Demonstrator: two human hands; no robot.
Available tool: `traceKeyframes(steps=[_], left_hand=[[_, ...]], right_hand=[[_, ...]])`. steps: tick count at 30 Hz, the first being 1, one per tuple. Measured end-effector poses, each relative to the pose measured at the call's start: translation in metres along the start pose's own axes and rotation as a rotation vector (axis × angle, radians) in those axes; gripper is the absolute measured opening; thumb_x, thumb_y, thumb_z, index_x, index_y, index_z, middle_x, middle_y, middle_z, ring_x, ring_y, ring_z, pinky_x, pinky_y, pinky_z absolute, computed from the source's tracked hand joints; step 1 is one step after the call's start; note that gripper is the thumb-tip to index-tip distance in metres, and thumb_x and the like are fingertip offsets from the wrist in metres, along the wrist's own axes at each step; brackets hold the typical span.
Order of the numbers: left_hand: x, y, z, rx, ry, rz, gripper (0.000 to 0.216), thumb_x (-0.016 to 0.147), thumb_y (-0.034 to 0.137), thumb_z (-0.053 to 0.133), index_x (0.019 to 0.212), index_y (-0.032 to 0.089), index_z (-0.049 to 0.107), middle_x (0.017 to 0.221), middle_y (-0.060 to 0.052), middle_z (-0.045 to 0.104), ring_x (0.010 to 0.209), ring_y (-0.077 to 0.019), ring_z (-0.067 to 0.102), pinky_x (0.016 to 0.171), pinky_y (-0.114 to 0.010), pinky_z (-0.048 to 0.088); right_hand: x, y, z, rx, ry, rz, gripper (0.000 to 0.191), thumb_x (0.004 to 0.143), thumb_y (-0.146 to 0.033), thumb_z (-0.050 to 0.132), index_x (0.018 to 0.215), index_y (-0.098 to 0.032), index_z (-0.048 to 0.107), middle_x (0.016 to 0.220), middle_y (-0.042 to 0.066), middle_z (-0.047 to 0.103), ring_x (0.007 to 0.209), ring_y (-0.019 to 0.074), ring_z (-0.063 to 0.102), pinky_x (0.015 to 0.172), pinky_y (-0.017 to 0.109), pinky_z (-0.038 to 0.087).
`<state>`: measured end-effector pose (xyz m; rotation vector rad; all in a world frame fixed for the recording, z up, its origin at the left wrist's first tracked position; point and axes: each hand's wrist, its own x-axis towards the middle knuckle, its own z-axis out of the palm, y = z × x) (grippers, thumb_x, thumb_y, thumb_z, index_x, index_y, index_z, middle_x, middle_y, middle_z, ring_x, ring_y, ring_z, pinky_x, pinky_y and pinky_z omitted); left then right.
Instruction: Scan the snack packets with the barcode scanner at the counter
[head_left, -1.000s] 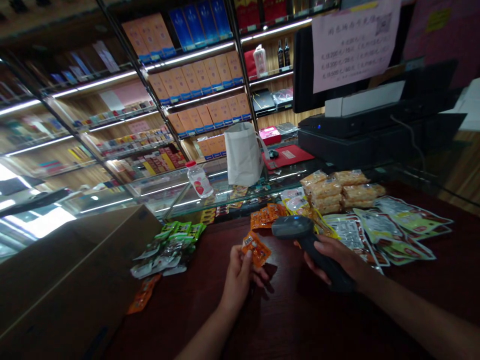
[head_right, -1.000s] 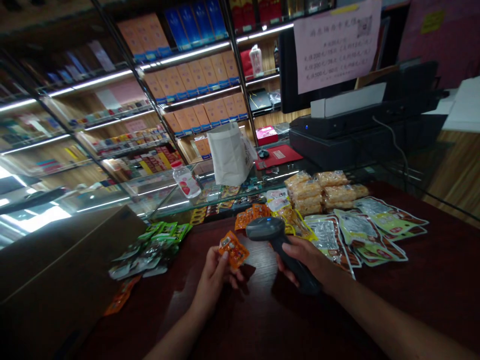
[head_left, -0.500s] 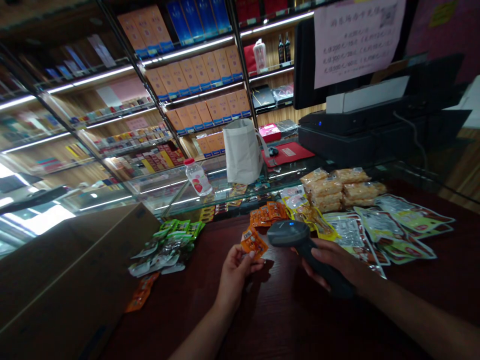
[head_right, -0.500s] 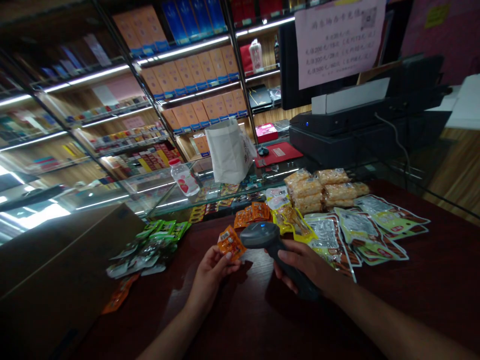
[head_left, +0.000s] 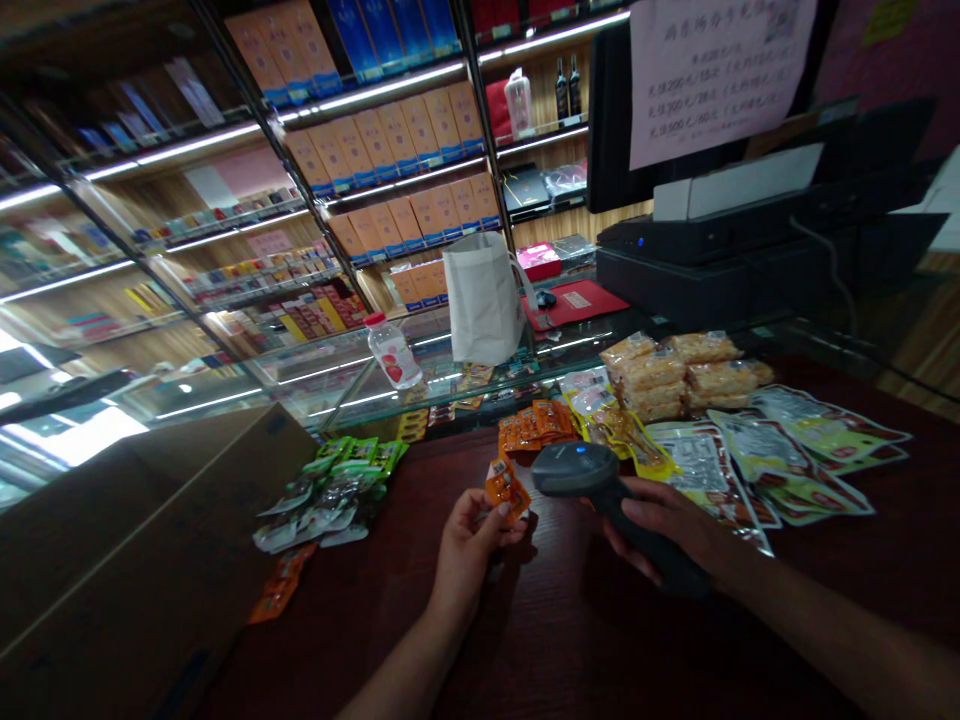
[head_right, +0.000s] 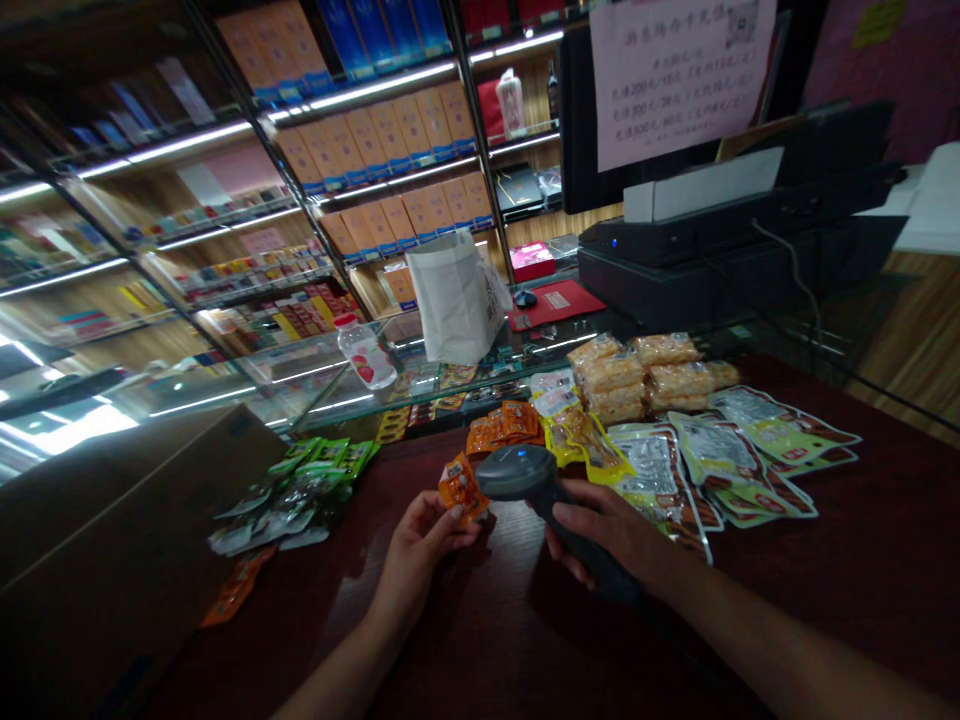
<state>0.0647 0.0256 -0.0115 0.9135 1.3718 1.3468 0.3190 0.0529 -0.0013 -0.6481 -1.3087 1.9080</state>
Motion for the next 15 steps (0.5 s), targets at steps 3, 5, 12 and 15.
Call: traceKeyframes(steps=[3, 5, 12, 15], left_hand=[[-0.0004, 0.0003, 0.0001, -0.008, -0.023, 0.006, 0.039, 0.067, 0.038, 0.081, 0.08, 0.019, 0.05, 0.075, 0.0, 0.073, 0.065, -0.0147, 0.072, 0.06, -0.024, 0.058], [-0.001, 0.0009, 0.0003, -0.014, -0.034, 0.004, 0.039, 0.067, 0.038, 0.081, 0.081, 0.019, 0.05, 0.076, 0.0, 0.073, 0.065, -0.0145, 0.072, 0.06, -0.023, 0.058], [-0.0013, 0.0001, -0.0005, -0.001, -0.053, -0.003, 0.037, 0.069, 0.038, 0.08, 0.081, 0.019, 0.05, 0.075, -0.001, 0.074, 0.066, -0.0141, 0.071, 0.061, -0.023, 0.057], [-0.0009, -0.001, -0.0008, 0.011, -0.051, -0.009, 0.038, 0.069, 0.038, 0.08, 0.081, 0.02, 0.049, 0.073, -0.001, 0.073, 0.065, -0.0142, 0.071, 0.062, -0.023, 0.057]], right_hand=[[-0.0004, 0.0, 0.0, 0.004, -0.005, -0.002, 0.041, 0.083, -0.052, 0.068, 0.101, -0.016, 0.067, 0.069, 0.003, 0.067, 0.044, 0.0102, 0.055, 0.037, 0.018, 0.042], [0.0, 0.0006, -0.0004, 0.004, -0.007, -0.002, 0.041, 0.083, -0.052, 0.068, 0.101, -0.016, 0.067, 0.069, 0.003, 0.067, 0.044, 0.01, 0.055, 0.037, 0.018, 0.043], [0.0018, 0.0001, -0.0006, -0.011, 0.008, -0.007, 0.043, 0.081, -0.055, 0.069, 0.098, -0.016, 0.066, 0.068, 0.003, 0.066, 0.043, 0.009, 0.054, 0.036, 0.017, 0.041], [0.0018, -0.0014, 0.0003, -0.018, 0.018, 0.002, 0.043, 0.081, -0.055, 0.069, 0.097, -0.016, 0.066, 0.067, 0.002, 0.066, 0.043, 0.0089, 0.054, 0.036, 0.017, 0.04]])
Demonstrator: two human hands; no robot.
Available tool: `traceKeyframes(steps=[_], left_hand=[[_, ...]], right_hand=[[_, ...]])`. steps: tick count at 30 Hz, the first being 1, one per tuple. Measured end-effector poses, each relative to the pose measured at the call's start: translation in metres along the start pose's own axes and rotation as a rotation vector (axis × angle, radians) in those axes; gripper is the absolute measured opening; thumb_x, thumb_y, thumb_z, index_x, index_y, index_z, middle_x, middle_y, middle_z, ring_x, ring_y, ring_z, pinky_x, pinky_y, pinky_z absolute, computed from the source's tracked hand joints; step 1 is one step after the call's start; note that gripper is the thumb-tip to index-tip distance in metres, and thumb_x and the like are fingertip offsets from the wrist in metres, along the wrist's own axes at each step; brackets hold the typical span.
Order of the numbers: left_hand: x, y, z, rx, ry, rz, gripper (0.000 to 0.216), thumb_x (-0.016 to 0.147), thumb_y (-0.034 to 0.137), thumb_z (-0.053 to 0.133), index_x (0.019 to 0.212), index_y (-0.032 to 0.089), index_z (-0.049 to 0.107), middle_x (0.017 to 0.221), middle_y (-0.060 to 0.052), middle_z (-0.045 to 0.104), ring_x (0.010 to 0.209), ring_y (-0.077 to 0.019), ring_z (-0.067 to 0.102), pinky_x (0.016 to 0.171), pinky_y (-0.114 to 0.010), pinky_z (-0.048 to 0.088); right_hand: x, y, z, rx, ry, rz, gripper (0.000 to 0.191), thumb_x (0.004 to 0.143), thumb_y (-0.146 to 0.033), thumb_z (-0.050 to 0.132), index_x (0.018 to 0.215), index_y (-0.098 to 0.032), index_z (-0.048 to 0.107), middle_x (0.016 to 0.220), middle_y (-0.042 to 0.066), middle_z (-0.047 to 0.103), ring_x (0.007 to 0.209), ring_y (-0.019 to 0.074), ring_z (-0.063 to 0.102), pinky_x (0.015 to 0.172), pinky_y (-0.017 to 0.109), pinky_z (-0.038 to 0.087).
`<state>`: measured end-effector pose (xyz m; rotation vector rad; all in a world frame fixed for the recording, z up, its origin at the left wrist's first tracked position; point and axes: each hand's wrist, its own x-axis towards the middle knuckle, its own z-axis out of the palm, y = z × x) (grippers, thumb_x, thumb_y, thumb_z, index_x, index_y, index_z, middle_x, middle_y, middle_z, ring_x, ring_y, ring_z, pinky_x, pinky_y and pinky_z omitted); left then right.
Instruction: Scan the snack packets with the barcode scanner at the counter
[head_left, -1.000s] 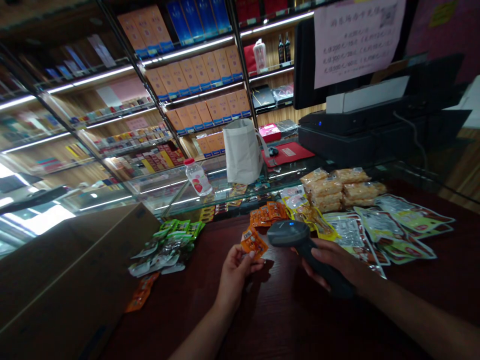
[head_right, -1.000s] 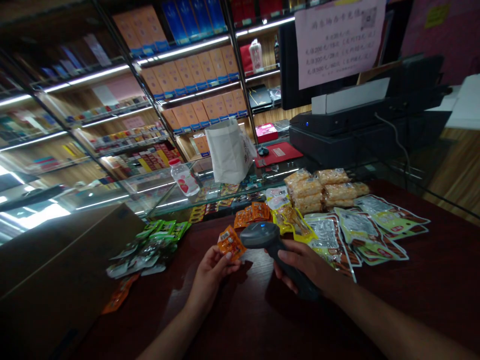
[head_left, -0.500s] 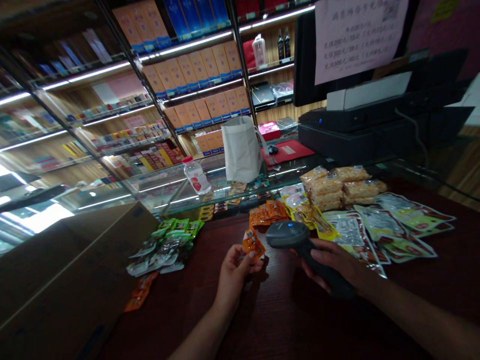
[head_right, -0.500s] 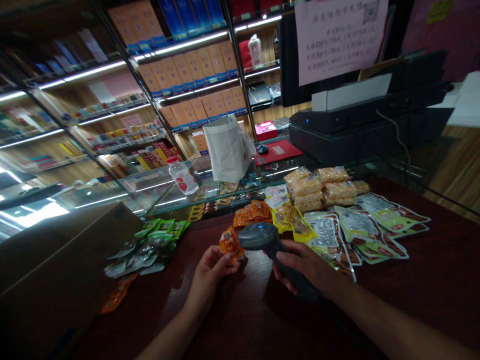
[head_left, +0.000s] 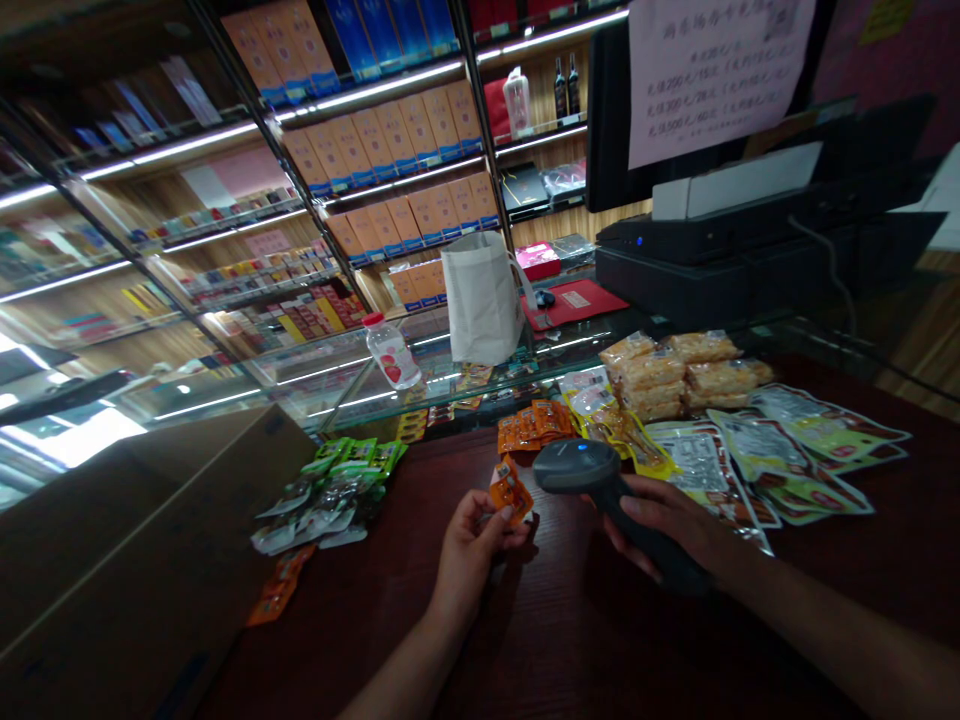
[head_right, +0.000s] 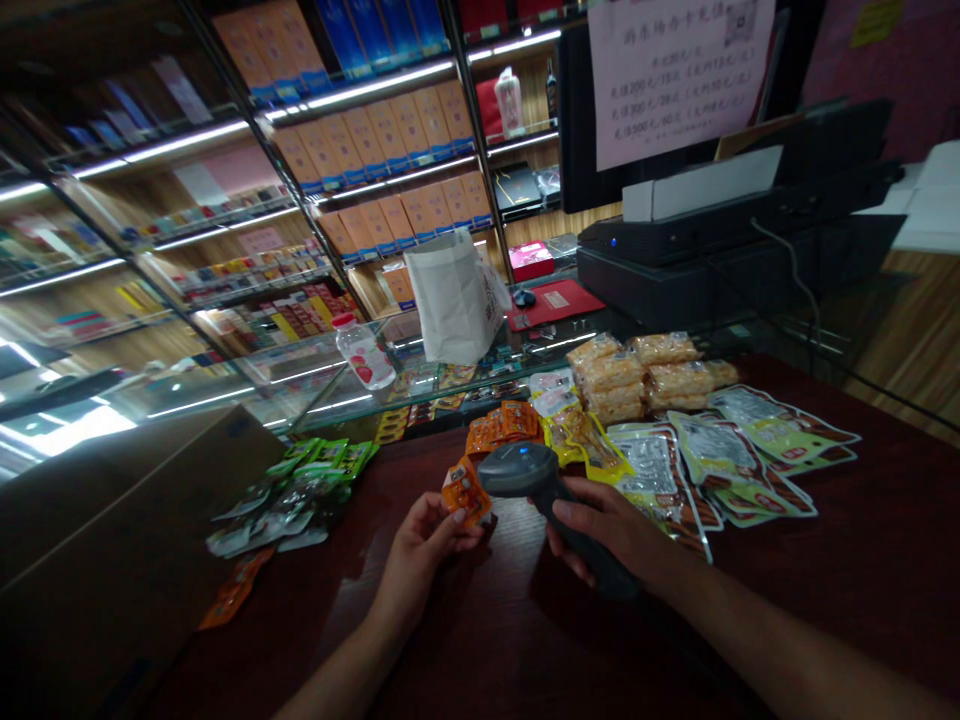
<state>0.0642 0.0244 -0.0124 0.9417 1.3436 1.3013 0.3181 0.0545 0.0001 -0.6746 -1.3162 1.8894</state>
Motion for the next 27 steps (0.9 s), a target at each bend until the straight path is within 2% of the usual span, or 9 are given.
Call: traceKeyframes(steps=[10, 15, 19, 23, 27], left_hand=[[0.006, -0.005, -0.003, 0.086, 0.001, -0.009, 0.035, 0.07, 0.039, 0.077, 0.082, 0.017, 0.052, 0.079, -0.004, 0.074, 0.065, -0.0171, 0.072, 0.061, -0.027, 0.059], [0.001, 0.0, 0.0, 0.002, 0.02, 0.017, 0.035, 0.069, 0.036, 0.079, 0.08, 0.019, 0.051, 0.075, 0.0, 0.073, 0.064, -0.0144, 0.071, 0.059, -0.024, 0.058], [0.001, 0.002, -0.001, -0.004, 0.044, 0.048, 0.037, 0.067, 0.037, 0.08, 0.079, 0.019, 0.05, 0.072, 0.002, 0.071, 0.064, -0.0139, 0.071, 0.059, -0.023, 0.058], [0.003, 0.004, -0.013, -0.012, 0.124, 0.12, 0.038, 0.066, 0.039, 0.079, 0.08, 0.018, 0.052, 0.076, 0.001, 0.07, 0.06, -0.0118, 0.068, 0.056, -0.022, 0.055], [-0.003, 0.02, -0.039, -0.013, 0.245, 0.136, 0.04, 0.064, 0.043, 0.079, 0.08, 0.019, 0.051, 0.069, 0.003, 0.066, 0.054, -0.0106, 0.065, 0.052, -0.02, 0.052]], right_hand=[[-0.002, 0.001, -0.002, 0.004, -0.029, -0.025, 0.041, 0.084, -0.053, 0.067, 0.099, -0.015, 0.066, 0.069, 0.002, 0.066, 0.043, 0.0086, 0.054, 0.037, 0.017, 0.04], [0.0, 0.003, -0.006, 0.004, -0.054, -0.017, 0.041, 0.085, -0.053, 0.066, 0.1, -0.016, 0.065, 0.07, 0.002, 0.067, 0.044, 0.0083, 0.055, 0.038, 0.017, 0.041], [0.002, 0.005, -0.007, 0.016, -0.015, 0.017, 0.046, 0.08, -0.056, 0.069, 0.099, -0.015, 0.065, 0.067, 0.002, 0.066, 0.042, 0.0094, 0.054, 0.036, 0.018, 0.041], [0.003, 0.009, -0.007, 0.044, 0.036, 0.02, 0.045, 0.079, -0.056, 0.07, 0.099, -0.016, 0.065, 0.065, 0.0, 0.065, 0.04, 0.0097, 0.053, 0.033, 0.018, 0.041], [0.002, 0.014, -0.009, 0.063, 0.041, 0.012, 0.042, 0.08, -0.054, 0.071, 0.1, -0.017, 0.067, 0.064, 0.0, 0.066, 0.039, 0.0095, 0.054, 0.032, 0.017, 0.042]])
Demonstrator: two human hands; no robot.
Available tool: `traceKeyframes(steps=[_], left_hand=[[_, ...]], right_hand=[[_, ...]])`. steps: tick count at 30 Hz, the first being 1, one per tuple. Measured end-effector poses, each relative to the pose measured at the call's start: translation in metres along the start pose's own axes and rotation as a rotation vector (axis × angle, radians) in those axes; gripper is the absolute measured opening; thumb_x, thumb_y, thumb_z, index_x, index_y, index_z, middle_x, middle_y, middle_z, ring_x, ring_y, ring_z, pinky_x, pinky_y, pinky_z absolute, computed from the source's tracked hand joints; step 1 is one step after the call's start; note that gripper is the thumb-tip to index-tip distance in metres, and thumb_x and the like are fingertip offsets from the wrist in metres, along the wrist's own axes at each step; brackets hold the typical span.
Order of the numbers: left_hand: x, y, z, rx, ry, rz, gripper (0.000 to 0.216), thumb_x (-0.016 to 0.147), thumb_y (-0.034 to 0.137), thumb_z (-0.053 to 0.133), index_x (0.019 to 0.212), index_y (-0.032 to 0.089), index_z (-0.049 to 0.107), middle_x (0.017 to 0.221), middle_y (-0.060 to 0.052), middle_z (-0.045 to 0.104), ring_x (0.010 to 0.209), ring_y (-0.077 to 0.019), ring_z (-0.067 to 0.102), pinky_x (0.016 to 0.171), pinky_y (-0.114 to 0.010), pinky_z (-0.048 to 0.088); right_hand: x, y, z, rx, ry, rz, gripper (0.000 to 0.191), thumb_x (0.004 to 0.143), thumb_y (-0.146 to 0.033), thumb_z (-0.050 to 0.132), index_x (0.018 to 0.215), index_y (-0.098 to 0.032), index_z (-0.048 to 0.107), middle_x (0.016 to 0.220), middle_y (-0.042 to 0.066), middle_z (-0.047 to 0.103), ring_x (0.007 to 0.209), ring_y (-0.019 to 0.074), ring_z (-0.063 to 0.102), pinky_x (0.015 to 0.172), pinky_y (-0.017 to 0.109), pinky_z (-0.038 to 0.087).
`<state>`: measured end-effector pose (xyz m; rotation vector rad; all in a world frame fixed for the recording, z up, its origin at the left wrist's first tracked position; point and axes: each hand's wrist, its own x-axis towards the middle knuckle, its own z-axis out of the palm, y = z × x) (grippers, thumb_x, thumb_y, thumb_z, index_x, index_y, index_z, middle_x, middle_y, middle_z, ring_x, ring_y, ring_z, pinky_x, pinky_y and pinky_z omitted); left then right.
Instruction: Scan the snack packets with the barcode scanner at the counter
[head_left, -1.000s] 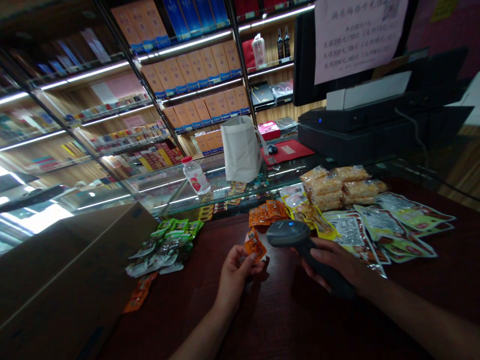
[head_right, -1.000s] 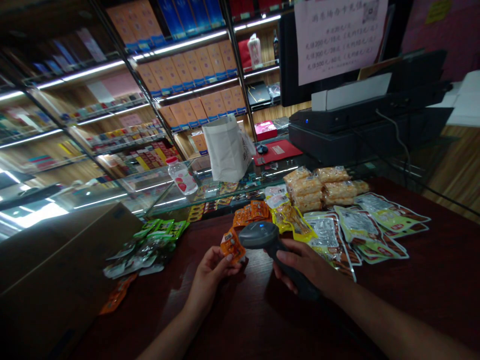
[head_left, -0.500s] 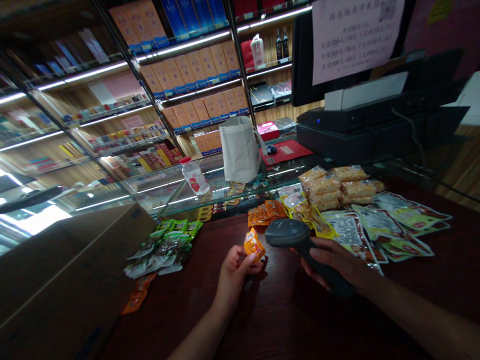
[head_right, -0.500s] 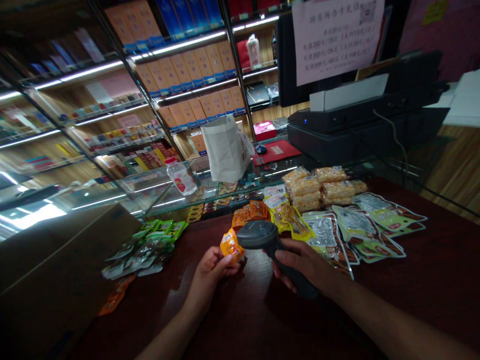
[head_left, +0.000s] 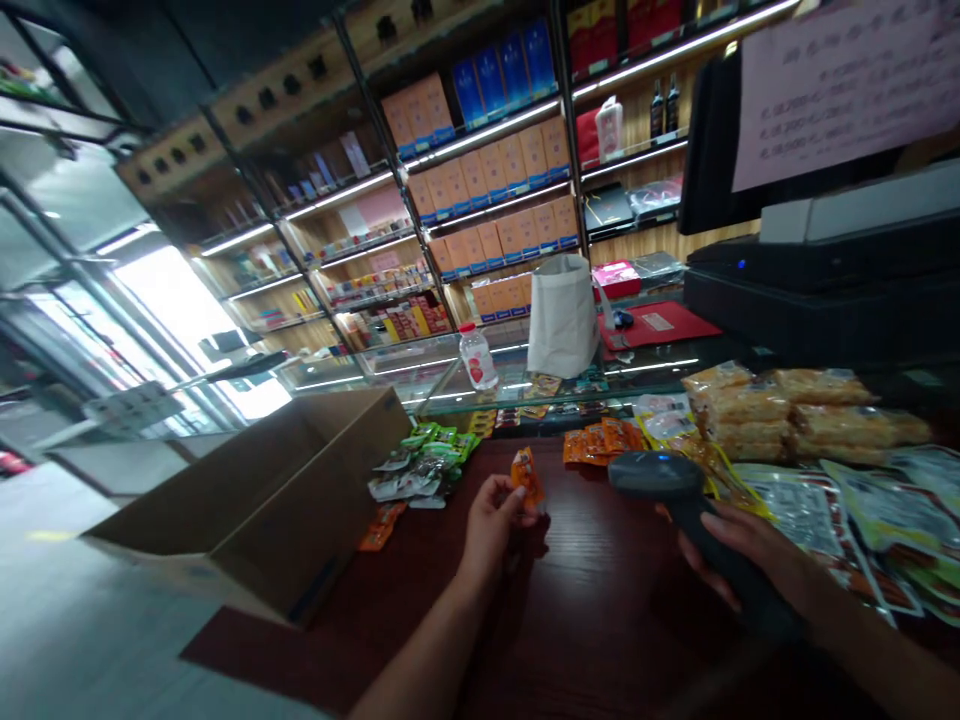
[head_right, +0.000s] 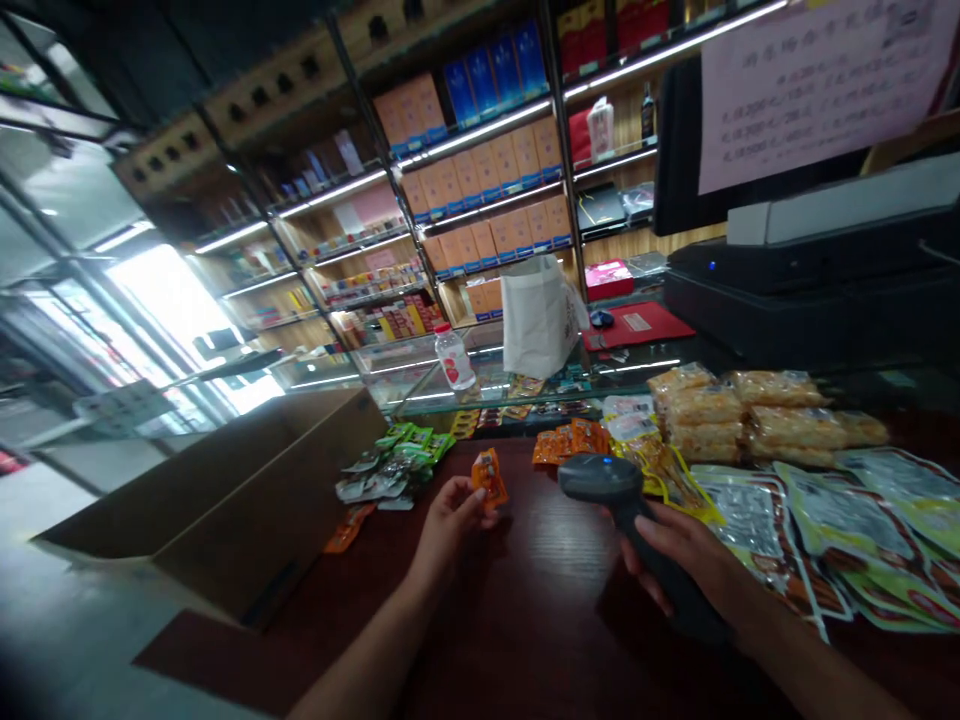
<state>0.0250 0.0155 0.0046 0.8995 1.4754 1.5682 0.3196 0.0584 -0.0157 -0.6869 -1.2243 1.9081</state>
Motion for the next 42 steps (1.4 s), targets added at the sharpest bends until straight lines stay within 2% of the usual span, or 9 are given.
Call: traceKeyframes(steps=[4, 12, 17, 22, 28, 32, 35, 38, 42], left_hand=[[-0.008, 0.014, -0.045, 0.038, 0.089, 0.022, 0.043, 0.061, 0.044, 0.079, 0.08, 0.02, 0.048, 0.061, 0.006, 0.061, 0.048, -0.0107, 0.061, 0.046, -0.02, 0.046], [-0.031, 0.021, -0.166, 0.397, 0.412, -0.046, 0.04, 0.056, 0.046, 0.074, 0.078, 0.019, 0.053, 0.052, 0.005, 0.058, 0.044, -0.0102, 0.054, 0.043, -0.018, 0.039], [-0.031, 0.034, -0.207, 0.515, 0.479, -0.099, 0.029, 0.058, 0.038, 0.072, 0.072, 0.017, 0.057, 0.046, 0.006, 0.054, 0.041, -0.0097, 0.05, 0.042, -0.02, 0.04], [-0.021, 0.023, -0.212, 0.605, 0.456, -0.155, 0.023, 0.061, 0.032, 0.072, 0.068, 0.017, 0.056, 0.047, 0.004, 0.053, 0.041, -0.0115, 0.051, 0.042, -0.022, 0.043], [-0.022, 0.016, -0.198, 0.746, 0.504, -0.057, 0.019, 0.073, 0.035, 0.063, 0.081, 0.021, 0.055, 0.069, 0.0, 0.06, 0.06, -0.0178, 0.062, 0.052, -0.028, 0.052], [-0.037, 0.022, -0.185, 1.165, 0.468, 0.121, 0.024, 0.08, 0.042, 0.056, 0.085, 0.019, 0.06, 0.089, -0.009, 0.063, 0.086, -0.0253, 0.064, 0.076, -0.036, 0.053], [-0.045, 0.024, -0.174, 1.458, 0.378, 0.109, 0.024, 0.084, 0.04, 0.055, 0.09, 0.018, 0.061, 0.099, -0.011, 0.06, 0.087, -0.0234, 0.063, 0.082, -0.034, 0.05], [-0.046, 0.024, -0.163, 1.567, 0.296, 0.059, 0.017, 0.086, 0.031, 0.053, 0.092, 0.018, 0.063, 0.104, -0.01, 0.058, 0.086, -0.02, 0.063, 0.081, -0.029, 0.049], [-0.045, 0.024, -0.15, 1.601, 0.322, 0.089, 0.023, 0.091, 0.032, 0.047, 0.098, 0.018, 0.064, 0.106, -0.011, 0.059, 0.086, -0.0213, 0.064, 0.08, -0.031, 0.049]], right_hand=[[-0.003, 0.0, -0.001, 0.018, 0.004, -0.01, 0.037, 0.082, -0.053, 0.07, 0.1, -0.021, 0.069, 0.066, 0.0, 0.067, 0.041, 0.0099, 0.054, 0.033, 0.017, 0.042], [-0.008, -0.007, -0.002, -0.049, 0.018, -0.012, 0.034, 0.082, -0.052, 0.07, 0.096, -0.021, 0.071, 0.065, 0.0, 0.066, 0.045, 0.0122, 0.055, 0.038, 0.021, 0.045], [-0.007, -0.011, 0.002, -0.052, 0.047, 0.013, 0.045, 0.071, -0.059, 0.076, 0.093, -0.02, 0.071, 0.061, 0.0, 0.066, 0.042, 0.0122, 0.053, 0.035, 0.021, 0.043], [-0.005, -0.006, -0.002, -0.008, 0.035, 0.008, 0.042, 0.077, -0.055, 0.074, 0.1, -0.02, 0.069, 0.064, -0.001, 0.066, 0.043, 0.0114, 0.055, 0.035, 0.02, 0.043], [-0.006, -0.007, -0.002, -0.019, 0.019, -0.032, 0.041, 0.08, -0.053, 0.072, 0.1, -0.018, 0.069, 0.065, 0.0, 0.067, 0.043, 0.0107, 0.055, 0.036, 0.019, 0.043], [-0.007, -0.007, 0.0, -0.015, 0.029, -0.064, 0.039, 0.082, -0.051, 0.07, 0.101, -0.018, 0.071, 0.067, 0.002, 0.068, 0.043, 0.0108, 0.054, 0.036, 0.019, 0.043], [-0.005, -0.004, -0.001, -0.002, 0.024, -0.059, 0.038, 0.083, -0.05, 0.07, 0.103, -0.018, 0.07, 0.067, 0.002, 0.068, 0.043, 0.0113, 0.055, 0.035, 0.02, 0.043], [-0.004, -0.003, -0.003, 0.012, 0.013, -0.041, 0.038, 0.083, -0.049, 0.07, 0.104, -0.018, 0.069, 0.067, 0.001, 0.067, 0.042, 0.0117, 0.055, 0.034, 0.02, 0.044], [-0.004, -0.011, -0.001, -0.001, -0.005, -0.064, 0.037, 0.083, -0.05, 0.07, 0.1, -0.017, 0.068, 0.067, 0.001, 0.068, 0.042, 0.0107, 0.055, 0.036, 0.019, 0.044]])
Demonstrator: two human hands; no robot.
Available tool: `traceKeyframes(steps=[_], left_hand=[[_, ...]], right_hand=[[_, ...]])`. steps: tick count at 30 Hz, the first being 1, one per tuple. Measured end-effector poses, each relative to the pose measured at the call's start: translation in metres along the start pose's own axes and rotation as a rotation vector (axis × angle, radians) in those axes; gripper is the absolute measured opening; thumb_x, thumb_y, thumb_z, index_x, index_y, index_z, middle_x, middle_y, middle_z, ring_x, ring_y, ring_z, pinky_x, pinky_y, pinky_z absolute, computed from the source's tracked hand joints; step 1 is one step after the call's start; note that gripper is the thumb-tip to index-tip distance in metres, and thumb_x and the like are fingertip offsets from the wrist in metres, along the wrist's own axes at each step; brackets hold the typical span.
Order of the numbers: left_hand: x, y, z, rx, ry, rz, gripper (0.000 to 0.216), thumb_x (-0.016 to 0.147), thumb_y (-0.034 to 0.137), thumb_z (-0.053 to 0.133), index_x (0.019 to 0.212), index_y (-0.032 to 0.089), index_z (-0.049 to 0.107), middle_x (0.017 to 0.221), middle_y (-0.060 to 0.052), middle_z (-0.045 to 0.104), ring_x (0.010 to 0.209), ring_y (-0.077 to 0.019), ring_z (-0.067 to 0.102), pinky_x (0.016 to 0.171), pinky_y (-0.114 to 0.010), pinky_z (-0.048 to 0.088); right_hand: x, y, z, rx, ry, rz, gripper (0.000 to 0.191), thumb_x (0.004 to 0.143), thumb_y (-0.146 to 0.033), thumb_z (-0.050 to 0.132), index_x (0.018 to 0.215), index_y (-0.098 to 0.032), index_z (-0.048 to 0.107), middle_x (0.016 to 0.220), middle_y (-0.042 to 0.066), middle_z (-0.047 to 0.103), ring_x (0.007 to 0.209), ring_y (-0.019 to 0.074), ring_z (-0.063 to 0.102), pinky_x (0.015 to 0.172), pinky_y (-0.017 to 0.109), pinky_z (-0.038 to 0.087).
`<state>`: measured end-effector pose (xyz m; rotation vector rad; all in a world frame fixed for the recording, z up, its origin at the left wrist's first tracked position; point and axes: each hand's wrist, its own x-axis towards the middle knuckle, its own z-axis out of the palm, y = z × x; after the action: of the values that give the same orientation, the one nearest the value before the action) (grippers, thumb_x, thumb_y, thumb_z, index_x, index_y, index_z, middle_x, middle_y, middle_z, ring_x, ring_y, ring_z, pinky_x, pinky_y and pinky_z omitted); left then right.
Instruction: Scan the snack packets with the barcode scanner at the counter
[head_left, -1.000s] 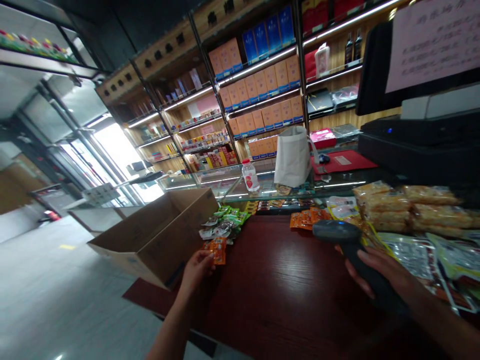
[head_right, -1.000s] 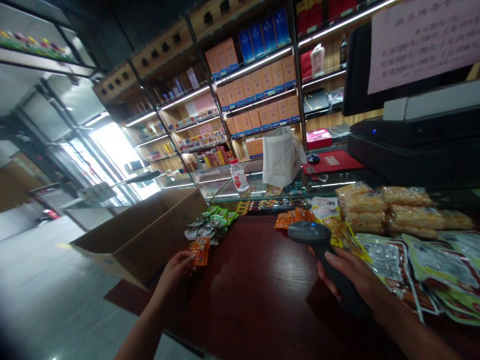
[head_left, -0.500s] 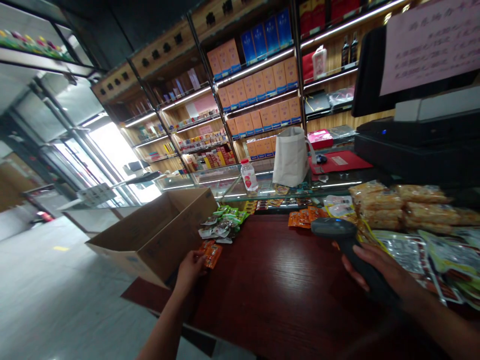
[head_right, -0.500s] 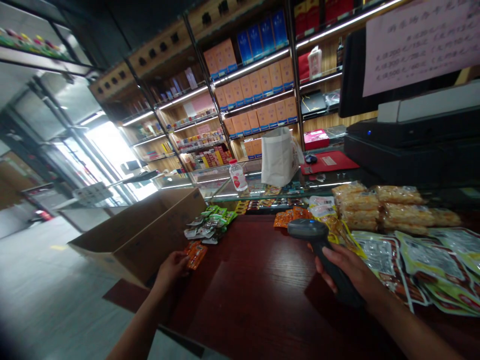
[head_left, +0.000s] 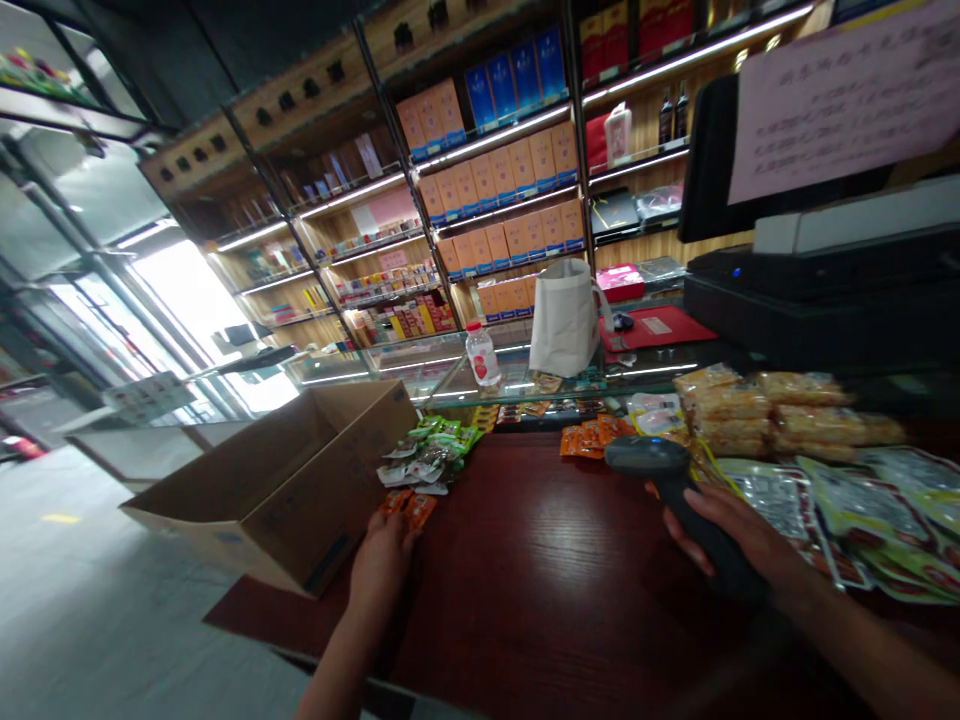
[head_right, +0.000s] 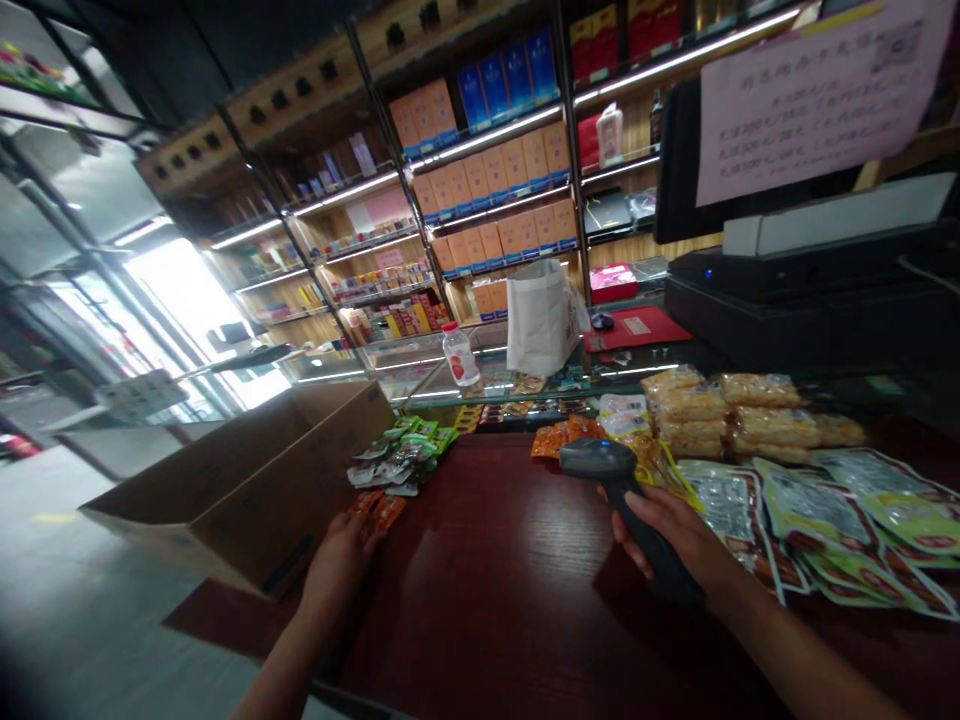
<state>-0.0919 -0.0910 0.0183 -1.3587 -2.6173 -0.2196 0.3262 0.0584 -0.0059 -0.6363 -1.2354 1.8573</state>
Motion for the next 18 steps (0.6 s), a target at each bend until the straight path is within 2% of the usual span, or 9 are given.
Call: traceKeyframes(steps=[3, 5, 8, 11, 15, 18], left_hand=[[-0.001, 0.014, 0.0, -0.081, 0.137, 0.062, 0.033, 0.093, 0.038, 0.042, 0.107, 0.018, 0.063, 0.113, -0.013, 0.059, 0.092, -0.0254, 0.064, 0.08, -0.035, 0.05], [0.0, 0.028, 0.0, -0.205, 0.185, 0.153, 0.033, 0.092, 0.042, 0.042, 0.105, 0.02, 0.064, 0.112, -0.011, 0.06, 0.095, -0.0267, 0.064, 0.082, -0.037, 0.051], [-0.001, 0.054, -0.001, -0.426, 0.161, 0.299, 0.028, 0.09, 0.043, 0.046, 0.094, 0.024, 0.065, 0.103, -0.007, 0.063, 0.093, -0.0255, 0.065, 0.083, -0.037, 0.051], [-0.005, 0.081, -0.003, -0.592, 0.141, 0.406, 0.024, 0.089, 0.042, 0.048, 0.092, 0.025, 0.066, 0.105, -0.006, 0.065, 0.094, -0.0244, 0.066, 0.084, -0.036, 0.052], [-0.006, 0.114, -0.002, -0.73, 0.072, 0.567, 0.023, 0.089, 0.038, 0.05, 0.088, 0.025, 0.069, 0.104, -0.008, 0.066, 0.095, -0.0238, 0.066, 0.085, -0.034, 0.052], [0.005, 0.145, 0.001, -0.775, 0.013, 0.708, 0.025, 0.091, 0.034, 0.049, 0.087, 0.024, 0.072, 0.101, -0.009, 0.068, 0.094, -0.0235, 0.066, 0.085, -0.032, 0.051]], right_hand=[[0.0, -0.011, 0.003, 0.009, 0.033, -0.043, 0.035, 0.08, -0.051, 0.072, 0.082, -0.016, 0.067, 0.063, 0.001, 0.067, 0.042, 0.0096, 0.053, 0.036, 0.018, 0.041], [0.001, -0.019, 0.005, -0.005, 0.078, -0.071, 0.036, 0.083, -0.051, 0.07, 0.075, -0.015, 0.066, 0.057, 0.0, 0.063, 0.042, 0.0093, 0.051, 0.038, 0.018, 0.04], [0.002, -0.034, 0.006, 0.019, 0.144, -0.117, 0.041, 0.083, -0.055, 0.066, 0.072, -0.016, 0.065, 0.057, -0.001, 0.06, 0.041, 0.0085, 0.047, 0.038, 0.019, 0.039], [-0.004, -0.052, 0.008, 0.073, 0.178, -0.156, 0.039, 0.078, -0.057, 0.069, 0.077, -0.018, 0.066, 0.062, 0.0, 0.061, 0.042, 0.0088, 0.045, 0.038, 0.019, 0.037], [-0.03, -0.068, 0.019, 0.125, 0.218, -0.206, 0.036, 0.081, -0.055, 0.066, 0.075, -0.02, 0.066, 0.058, 0.0, 0.057, 0.043, 0.011, 0.042, 0.038, 0.021, 0.038], [-0.053, -0.069, 0.032, 0.14, 0.256, -0.247, 0.041, 0.083, -0.058, 0.061, 0.072, -0.019, 0.065, 0.053, -0.001, 0.052, 0.041, 0.0112, 0.038, 0.039, 0.022, 0.036]])
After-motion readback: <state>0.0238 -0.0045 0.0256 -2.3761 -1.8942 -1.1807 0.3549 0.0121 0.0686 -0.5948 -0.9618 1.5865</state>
